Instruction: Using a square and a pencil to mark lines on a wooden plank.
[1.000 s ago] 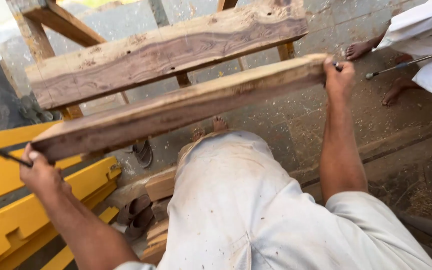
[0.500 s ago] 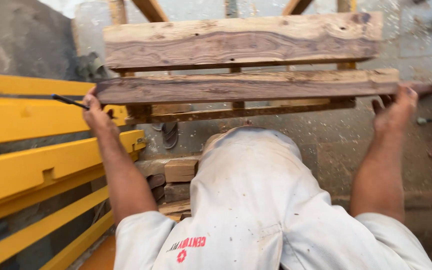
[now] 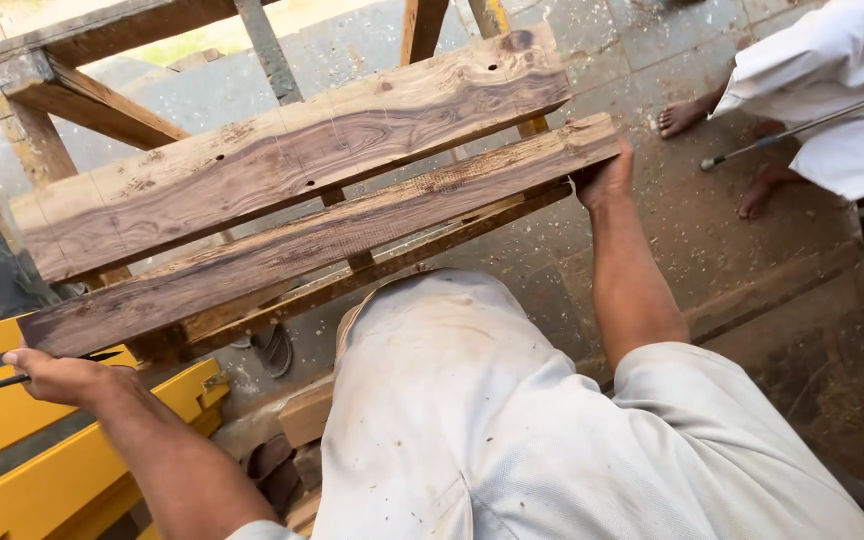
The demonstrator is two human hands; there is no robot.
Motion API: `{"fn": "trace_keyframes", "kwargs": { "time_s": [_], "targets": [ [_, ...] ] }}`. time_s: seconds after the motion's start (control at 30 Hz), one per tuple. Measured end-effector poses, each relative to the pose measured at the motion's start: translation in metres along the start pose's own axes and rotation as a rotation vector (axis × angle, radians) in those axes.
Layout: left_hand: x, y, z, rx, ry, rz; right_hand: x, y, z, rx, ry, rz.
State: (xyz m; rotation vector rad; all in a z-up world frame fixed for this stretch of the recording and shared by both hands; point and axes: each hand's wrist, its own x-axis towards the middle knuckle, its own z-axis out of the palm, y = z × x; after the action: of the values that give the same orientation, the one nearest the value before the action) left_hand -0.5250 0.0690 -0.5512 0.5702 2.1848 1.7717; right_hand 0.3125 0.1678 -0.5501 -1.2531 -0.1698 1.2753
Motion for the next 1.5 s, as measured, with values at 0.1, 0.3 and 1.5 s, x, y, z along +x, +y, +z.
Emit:
{"fn": "trace_keyframes", "kwargs": {
  "time_s": [0.1,0.3,1.5],
  "targets": [
    [-0.004,0.035,0.002,0.025,0.067,-0.075,-0.018,-0.021,0.013,-0.074,0.119,0.1],
    [-0.036,0.108,0.029,0.736,0.049,0.005,-0.026,-0.047,0.017,-0.284,0.282,0.246],
    [-0.123,0.102,0.009,0.989,-0.306,0.134,-0.217,0.135,0.295,-1.401,-0.976,-0.615]
  ]
}}
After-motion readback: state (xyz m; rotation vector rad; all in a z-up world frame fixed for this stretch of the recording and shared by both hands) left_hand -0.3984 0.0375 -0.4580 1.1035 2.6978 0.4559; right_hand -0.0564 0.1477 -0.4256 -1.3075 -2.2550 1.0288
